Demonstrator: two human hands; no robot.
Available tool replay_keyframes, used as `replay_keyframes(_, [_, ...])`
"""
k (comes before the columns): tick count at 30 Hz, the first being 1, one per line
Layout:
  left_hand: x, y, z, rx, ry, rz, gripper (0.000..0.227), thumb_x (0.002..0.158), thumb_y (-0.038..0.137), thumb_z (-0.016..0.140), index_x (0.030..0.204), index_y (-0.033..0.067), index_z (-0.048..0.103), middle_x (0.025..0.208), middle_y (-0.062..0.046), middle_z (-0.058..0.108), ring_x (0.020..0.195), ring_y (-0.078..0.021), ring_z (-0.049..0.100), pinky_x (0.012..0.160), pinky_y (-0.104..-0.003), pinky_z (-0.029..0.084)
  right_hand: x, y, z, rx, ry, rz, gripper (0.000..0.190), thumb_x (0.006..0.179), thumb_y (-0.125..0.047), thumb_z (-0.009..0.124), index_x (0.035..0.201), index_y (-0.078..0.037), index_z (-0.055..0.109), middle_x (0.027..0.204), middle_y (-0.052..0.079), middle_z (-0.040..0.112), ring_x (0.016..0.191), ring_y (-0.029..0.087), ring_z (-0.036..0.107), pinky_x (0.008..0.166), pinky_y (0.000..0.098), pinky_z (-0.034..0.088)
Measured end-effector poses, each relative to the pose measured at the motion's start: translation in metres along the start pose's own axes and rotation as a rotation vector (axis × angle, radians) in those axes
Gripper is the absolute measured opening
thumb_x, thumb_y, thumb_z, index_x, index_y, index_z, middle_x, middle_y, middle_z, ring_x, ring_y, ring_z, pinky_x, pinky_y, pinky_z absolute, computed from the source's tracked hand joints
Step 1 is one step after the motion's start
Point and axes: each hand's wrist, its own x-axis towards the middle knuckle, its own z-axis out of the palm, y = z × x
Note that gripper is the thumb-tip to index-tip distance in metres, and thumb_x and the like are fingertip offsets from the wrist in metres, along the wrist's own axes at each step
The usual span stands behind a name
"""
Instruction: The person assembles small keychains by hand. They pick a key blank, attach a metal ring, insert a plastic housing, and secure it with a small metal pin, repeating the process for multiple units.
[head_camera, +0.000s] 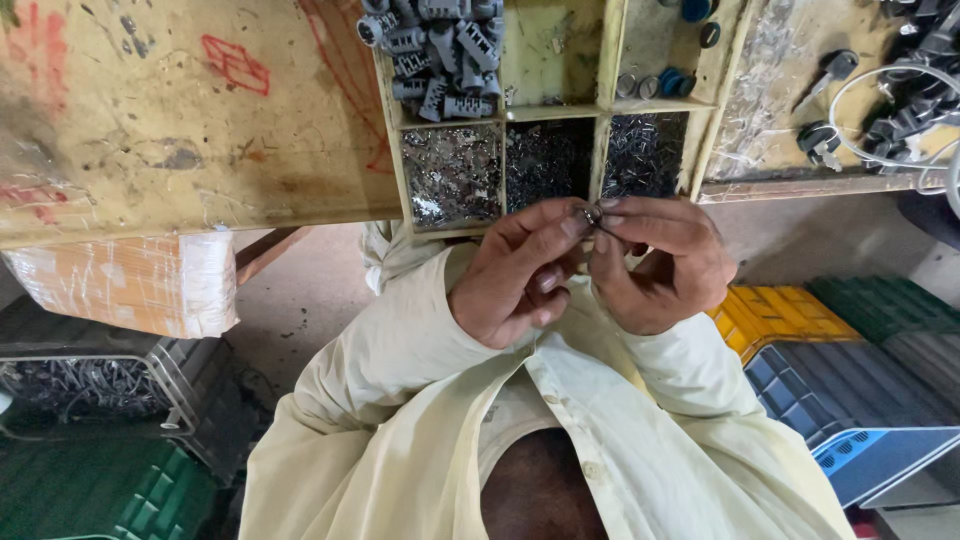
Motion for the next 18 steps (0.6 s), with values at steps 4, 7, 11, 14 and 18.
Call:
replay_keyframes(4, [-0.004,0.005,0.000,0.070,-0.030,0.034,0.020,0.107,0.022,0.063,0.124,0.0110,0.067,0.083,0.005,0.054,0.067,-0.0028,0.043,0.050,-0.022,0.041,-0.004,0.003,0.008,0.060,0.031,-0.019,0.022,0.094,0.009,0.075,0.109,0.002,0.060,0.109,0.021,0.071,0.091,0.022,0.074,0.073,0.0276,0.062])
replay_keyframes(7, [-0.004,0.005,-0.001,0.062,-0.026,0.041,0.019,0.108,0.023,0.063,0.123,0.0104,0.066,0.081,0.006,0.052,0.066,-0.0018,0.042,0.049,-0.021,0.040,-0.007,0.004,0.012,0.021,0.075,-0.010,0.022,0.093,0.008,0.076,0.107,0.002,0.060,0.107,0.020,0.070,0.091,0.022,0.074,0.071,0.0280,0.061])
replay_keyframes(11, [-0.002,0.004,-0.002,0.039,-0.014,0.034,0.020,0.107,0.024,0.064,0.121,0.0104,0.066,0.078,0.007,0.050,0.064,-0.0011,0.041,0.047,-0.020,0.040,-0.006,0.003,0.011,0.028,0.032,-0.015,0.021,0.095,0.007,0.076,0.109,0.001,0.060,0.108,0.020,0.070,0.088,0.023,0.073,0.073,0.0286,0.061])
replay_keyframes(14, [-0.003,0.004,-0.004,0.033,-0.005,0.029,0.020,0.106,0.025,0.064,0.121,0.0112,0.066,0.078,0.007,0.050,0.063,-0.0013,0.041,0.047,-0.020,0.040,-0.006,0.002,0.011,-0.017,0.028,-0.004,0.021,0.095,0.006,0.076,0.109,-0.001,0.062,0.108,0.019,0.071,0.086,0.022,0.073,0.072,0.0289,0.060])
replay_keyframes(18, [-0.004,0.006,-0.003,0.049,-0.030,0.094,0.021,0.107,0.023,0.064,0.123,0.0093,0.066,0.078,0.006,0.054,0.063,-0.0017,0.044,0.049,-0.022,0.043,-0.001,-0.003,0.012,-0.157,-0.005,-0.120,0.023,0.091,0.004,0.084,0.103,-0.004,0.065,0.105,0.017,0.072,0.081,0.023,0.072,0.070,0.0314,0.057])
